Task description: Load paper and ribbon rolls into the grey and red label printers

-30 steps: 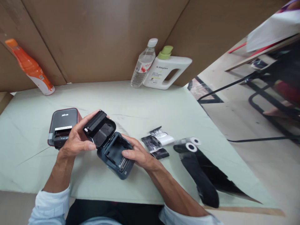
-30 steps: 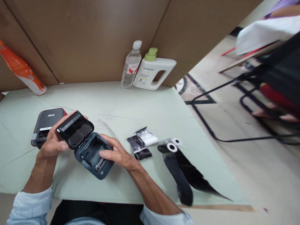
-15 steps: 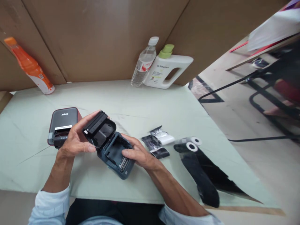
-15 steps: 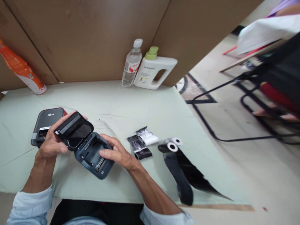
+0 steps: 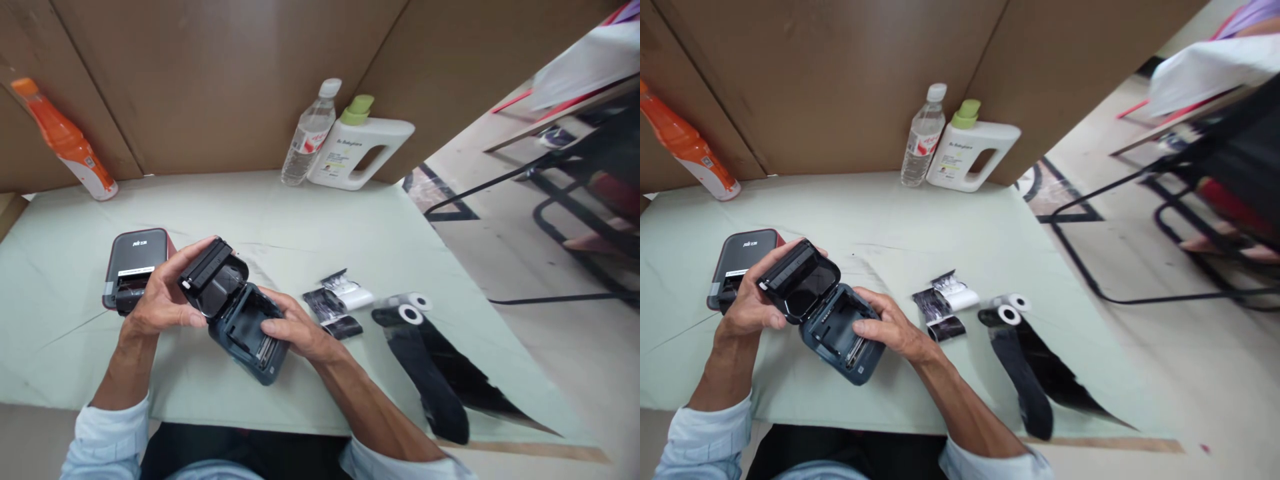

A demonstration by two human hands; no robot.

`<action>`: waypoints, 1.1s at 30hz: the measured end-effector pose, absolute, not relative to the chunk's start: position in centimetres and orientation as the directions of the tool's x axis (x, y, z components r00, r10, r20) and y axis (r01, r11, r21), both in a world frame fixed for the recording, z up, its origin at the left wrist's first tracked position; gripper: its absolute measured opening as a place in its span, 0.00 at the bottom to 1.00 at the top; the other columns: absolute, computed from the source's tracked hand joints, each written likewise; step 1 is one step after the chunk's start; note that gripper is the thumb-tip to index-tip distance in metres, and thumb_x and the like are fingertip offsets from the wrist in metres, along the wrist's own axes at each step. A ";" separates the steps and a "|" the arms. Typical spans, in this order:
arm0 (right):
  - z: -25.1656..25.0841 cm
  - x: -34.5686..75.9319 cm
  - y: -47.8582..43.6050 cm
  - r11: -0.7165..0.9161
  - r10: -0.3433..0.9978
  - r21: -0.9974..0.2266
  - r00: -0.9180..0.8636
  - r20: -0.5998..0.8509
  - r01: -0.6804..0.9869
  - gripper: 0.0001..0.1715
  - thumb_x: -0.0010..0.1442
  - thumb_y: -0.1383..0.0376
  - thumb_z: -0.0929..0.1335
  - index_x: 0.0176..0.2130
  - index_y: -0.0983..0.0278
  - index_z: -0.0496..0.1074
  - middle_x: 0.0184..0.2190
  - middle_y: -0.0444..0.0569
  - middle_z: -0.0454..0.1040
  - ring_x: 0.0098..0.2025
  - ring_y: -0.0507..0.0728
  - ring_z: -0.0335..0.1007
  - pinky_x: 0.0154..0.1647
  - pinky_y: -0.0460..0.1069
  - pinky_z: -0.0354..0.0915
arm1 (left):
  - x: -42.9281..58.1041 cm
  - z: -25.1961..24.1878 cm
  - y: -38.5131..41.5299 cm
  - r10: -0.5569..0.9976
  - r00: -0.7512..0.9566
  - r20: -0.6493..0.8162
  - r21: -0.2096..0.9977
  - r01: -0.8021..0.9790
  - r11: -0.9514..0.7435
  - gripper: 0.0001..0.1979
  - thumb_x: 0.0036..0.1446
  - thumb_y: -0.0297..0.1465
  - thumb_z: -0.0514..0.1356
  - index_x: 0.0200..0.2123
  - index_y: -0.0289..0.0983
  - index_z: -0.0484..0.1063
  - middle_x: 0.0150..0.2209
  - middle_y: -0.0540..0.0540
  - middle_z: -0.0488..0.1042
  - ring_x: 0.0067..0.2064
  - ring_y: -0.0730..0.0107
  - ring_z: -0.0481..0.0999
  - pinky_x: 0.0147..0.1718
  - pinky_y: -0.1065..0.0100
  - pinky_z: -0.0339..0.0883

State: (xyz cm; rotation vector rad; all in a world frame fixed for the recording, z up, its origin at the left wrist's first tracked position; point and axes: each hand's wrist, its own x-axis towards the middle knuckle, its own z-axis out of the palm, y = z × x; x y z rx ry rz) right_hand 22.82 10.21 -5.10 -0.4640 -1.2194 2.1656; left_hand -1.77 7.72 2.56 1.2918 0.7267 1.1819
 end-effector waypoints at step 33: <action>-5.2 22.5 10.5 -0.316 0.700 -0.894 -0.714 0.007 -0.319 0.32 0.59 0.49 0.78 0.57 0.61 0.78 0.45 0.50 0.81 0.43 0.59 0.77 0.43 0.51 0.73 | -1.8 3.0 7.6 0.944 0.282 0.172 0.968 -0.226 -0.109 0.42 0.50 0.36 0.78 0.68 0.41 0.72 0.66 0.32 0.74 0.67 0.41 0.74 0.66 0.50 0.68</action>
